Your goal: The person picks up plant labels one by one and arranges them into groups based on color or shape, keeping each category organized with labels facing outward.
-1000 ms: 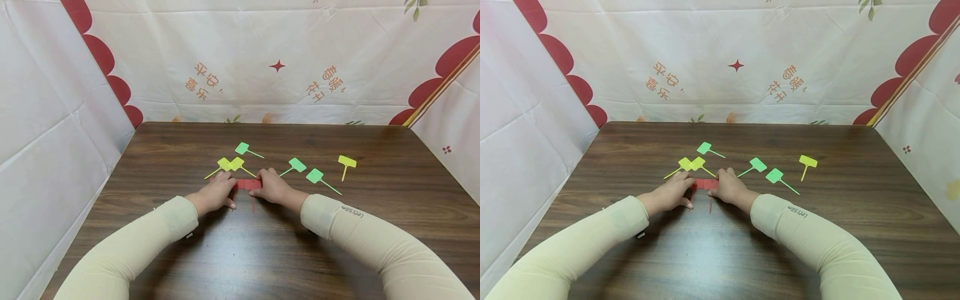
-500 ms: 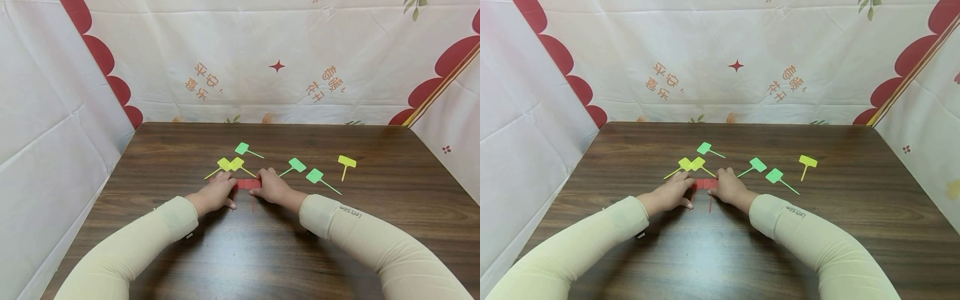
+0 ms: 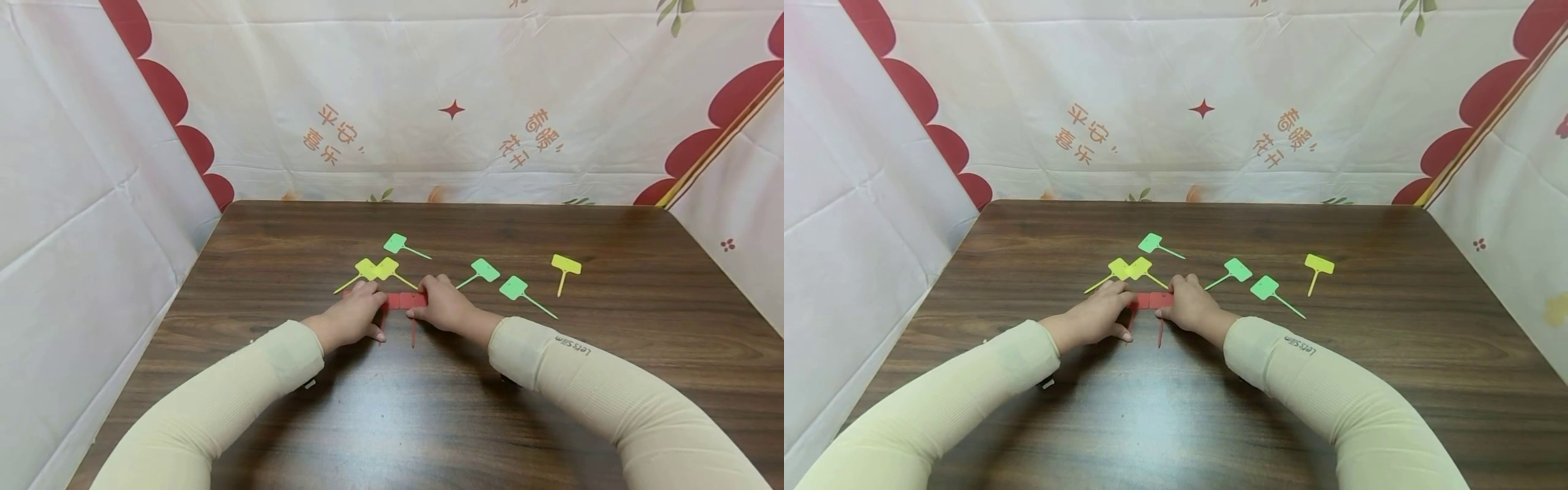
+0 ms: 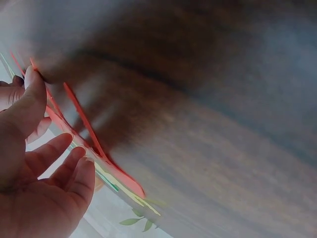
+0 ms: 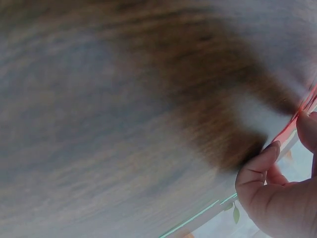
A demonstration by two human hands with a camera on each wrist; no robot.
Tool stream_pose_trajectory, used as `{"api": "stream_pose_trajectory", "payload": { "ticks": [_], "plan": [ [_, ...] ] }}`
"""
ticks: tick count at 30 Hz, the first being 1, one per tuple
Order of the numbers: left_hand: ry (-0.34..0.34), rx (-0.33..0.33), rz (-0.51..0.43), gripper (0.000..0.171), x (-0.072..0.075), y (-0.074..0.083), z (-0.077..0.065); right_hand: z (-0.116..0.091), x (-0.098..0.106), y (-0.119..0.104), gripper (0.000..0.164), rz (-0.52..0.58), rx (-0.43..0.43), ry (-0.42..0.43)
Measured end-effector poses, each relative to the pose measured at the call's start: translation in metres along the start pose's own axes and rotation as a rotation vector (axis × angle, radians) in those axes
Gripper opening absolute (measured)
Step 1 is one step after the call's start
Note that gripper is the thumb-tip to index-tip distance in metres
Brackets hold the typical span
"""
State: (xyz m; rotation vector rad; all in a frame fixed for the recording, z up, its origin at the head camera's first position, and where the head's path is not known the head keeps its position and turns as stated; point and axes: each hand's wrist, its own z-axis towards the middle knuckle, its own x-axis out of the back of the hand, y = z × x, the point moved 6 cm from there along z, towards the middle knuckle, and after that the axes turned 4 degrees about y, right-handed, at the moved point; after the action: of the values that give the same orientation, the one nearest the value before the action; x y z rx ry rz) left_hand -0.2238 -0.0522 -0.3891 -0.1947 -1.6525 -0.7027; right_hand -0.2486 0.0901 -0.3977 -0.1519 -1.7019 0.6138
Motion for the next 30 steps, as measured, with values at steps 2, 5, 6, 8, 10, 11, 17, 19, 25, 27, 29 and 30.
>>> {"api": "stream_pose_trajectory", "payload": {
  "ticks": [2,5,6,8,10,11,17,19,25,27,29,30],
  "plan": [
    [0.000,0.001,-0.001,0.049,0.000,0.000,0.000,0.000,0.001,-0.001,0.042,0.001,0.002,0.002],
    [-0.003,0.002,0.000,0.048,-0.001,-0.001,0.000,0.000,0.001,-0.001,0.042,0.001,0.006,0.005],
    [-0.001,0.000,-0.001,0.048,-0.001,-0.001,0.000,0.000,0.001,-0.001,0.042,0.001,0.008,0.005],
    [-0.002,0.000,0.000,0.047,-0.001,-0.001,0.000,0.000,0.000,0.000,0.042,0.001,0.009,0.005],
    [0.000,-0.002,0.004,0.048,-0.001,-0.001,0.000,0.000,0.000,0.000,0.042,0.003,0.008,0.004],
    [0.002,-0.004,0.003,0.048,-0.001,-0.001,0.000,0.000,0.000,0.000,0.043,0.005,0.007,0.004],
    [0.011,-0.008,-0.001,0.046,-0.001,0.001,-0.001,0.000,0.001,0.002,0.045,0.029,-0.001,-0.003],
    [0.007,-0.006,-0.002,0.045,0.000,0.002,-0.001,-0.001,0.002,0.003,0.046,0.044,-0.010,-0.001],
    [-0.001,-0.009,-0.004,0.040,0.000,0.004,-0.003,-0.004,0.010,0.008,0.047,0.092,-0.033,0.012],
    [0.001,-0.010,-0.001,0.039,0.000,0.004,-0.003,-0.005,0.012,0.009,0.047,0.106,-0.037,0.018],
    [0.000,-0.011,0.002,0.040,0.000,0.004,-0.003,-0.005,0.015,0.010,0.046,0.117,-0.033,0.030],
    [-0.001,-0.012,0.007,0.041,0.000,0.004,-0.003,-0.005,0.016,0.011,0.046,0.122,-0.032,0.038]
  ]
}}
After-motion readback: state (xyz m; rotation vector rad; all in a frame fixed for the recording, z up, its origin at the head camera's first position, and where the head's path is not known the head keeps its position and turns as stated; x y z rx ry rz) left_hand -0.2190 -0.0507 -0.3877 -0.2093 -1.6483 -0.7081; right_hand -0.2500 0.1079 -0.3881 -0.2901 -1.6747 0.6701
